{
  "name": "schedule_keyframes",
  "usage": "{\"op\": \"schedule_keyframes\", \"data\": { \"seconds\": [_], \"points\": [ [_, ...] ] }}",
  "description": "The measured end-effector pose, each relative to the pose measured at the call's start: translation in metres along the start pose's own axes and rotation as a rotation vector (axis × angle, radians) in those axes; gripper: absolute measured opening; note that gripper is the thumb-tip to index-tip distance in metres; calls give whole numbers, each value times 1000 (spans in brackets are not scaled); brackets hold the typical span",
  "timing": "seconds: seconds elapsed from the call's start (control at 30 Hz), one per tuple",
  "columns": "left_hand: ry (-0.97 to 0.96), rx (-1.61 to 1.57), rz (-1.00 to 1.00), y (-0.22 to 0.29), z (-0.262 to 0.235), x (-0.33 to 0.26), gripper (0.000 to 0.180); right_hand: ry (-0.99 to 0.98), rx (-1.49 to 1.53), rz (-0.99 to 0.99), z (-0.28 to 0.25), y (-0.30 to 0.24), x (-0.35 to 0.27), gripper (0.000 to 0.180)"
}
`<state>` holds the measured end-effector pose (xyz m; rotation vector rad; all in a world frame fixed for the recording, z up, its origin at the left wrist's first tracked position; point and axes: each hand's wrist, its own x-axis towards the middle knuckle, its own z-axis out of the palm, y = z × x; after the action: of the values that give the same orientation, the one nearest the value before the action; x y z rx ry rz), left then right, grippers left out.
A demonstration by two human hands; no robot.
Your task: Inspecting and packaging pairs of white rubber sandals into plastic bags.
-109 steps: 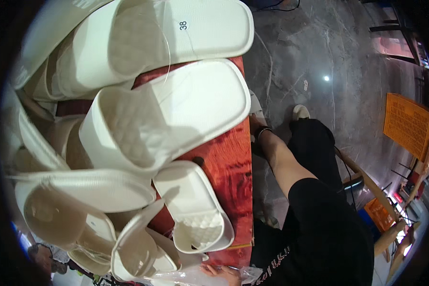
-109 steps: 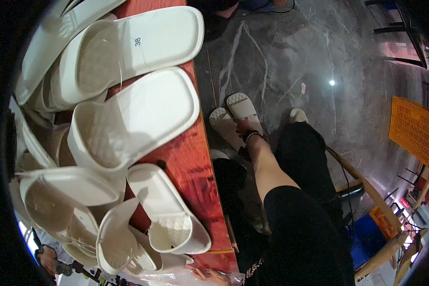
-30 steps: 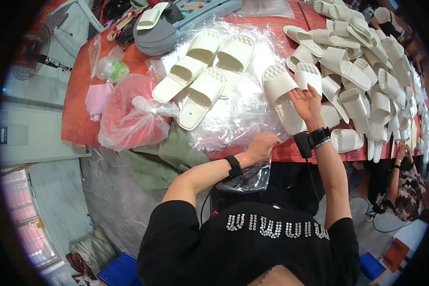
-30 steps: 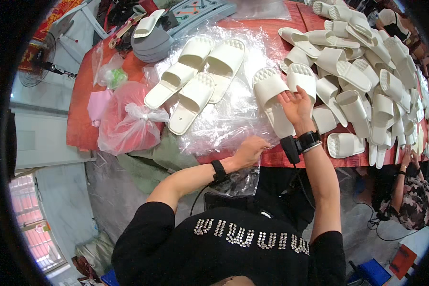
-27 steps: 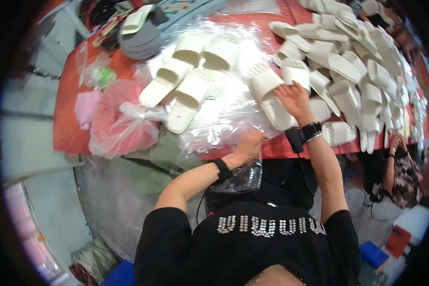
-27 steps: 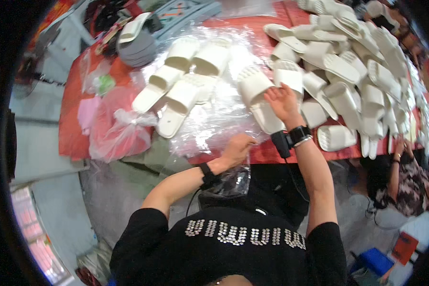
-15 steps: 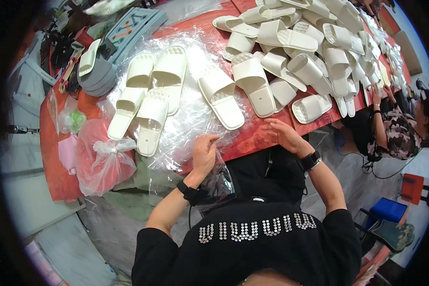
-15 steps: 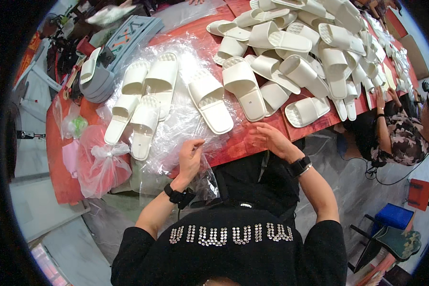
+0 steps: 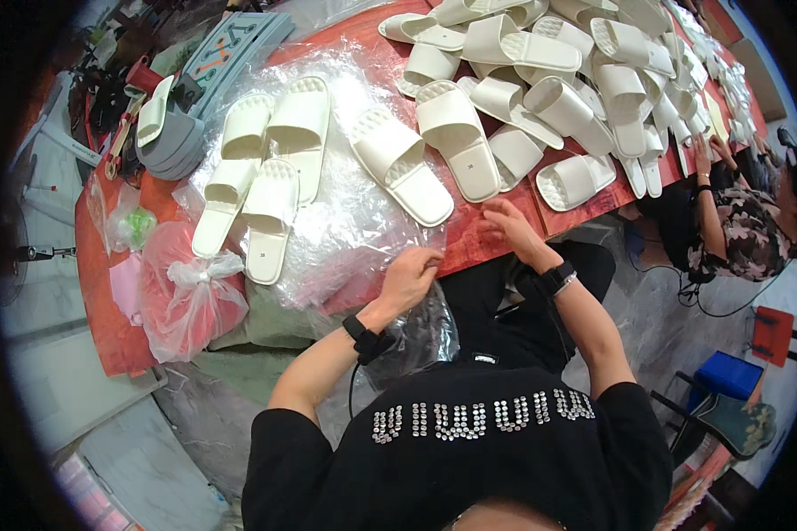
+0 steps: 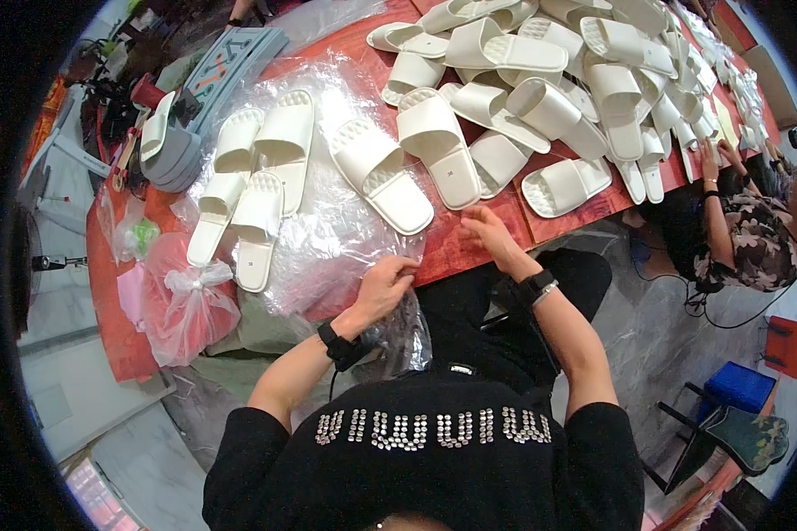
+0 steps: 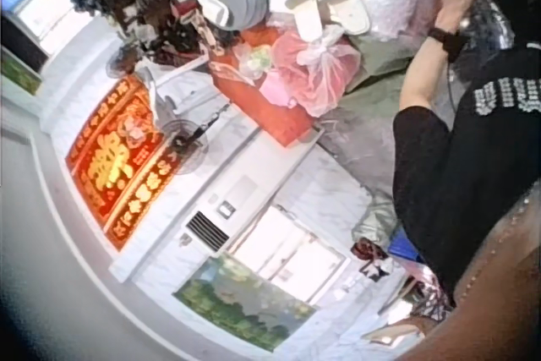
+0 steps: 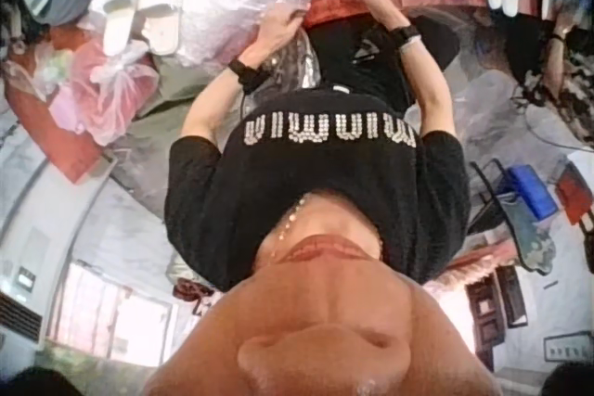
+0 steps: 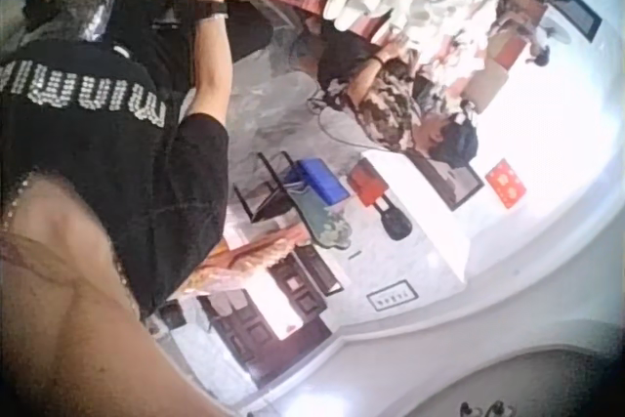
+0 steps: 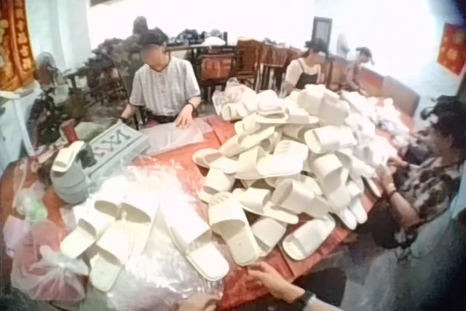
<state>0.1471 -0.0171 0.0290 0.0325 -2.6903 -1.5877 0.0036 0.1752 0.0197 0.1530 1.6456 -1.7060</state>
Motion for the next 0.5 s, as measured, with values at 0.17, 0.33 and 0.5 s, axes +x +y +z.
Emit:
{"op": "schedule_keyframes", "data": {
  "seconds": [0.17,0.33,0.5],
  "points": [
    [-206,-132,-59,17,19,14,20,-353,-239,-28,1,9,-59,39],
    [-223,-311,-150,24,42,33,16,-441,-121,32,11,12,-99,74],
    [-161,-178,13,33,47,46,13,-357,-117,-69,-6,16,-102,61]
  ]
}}
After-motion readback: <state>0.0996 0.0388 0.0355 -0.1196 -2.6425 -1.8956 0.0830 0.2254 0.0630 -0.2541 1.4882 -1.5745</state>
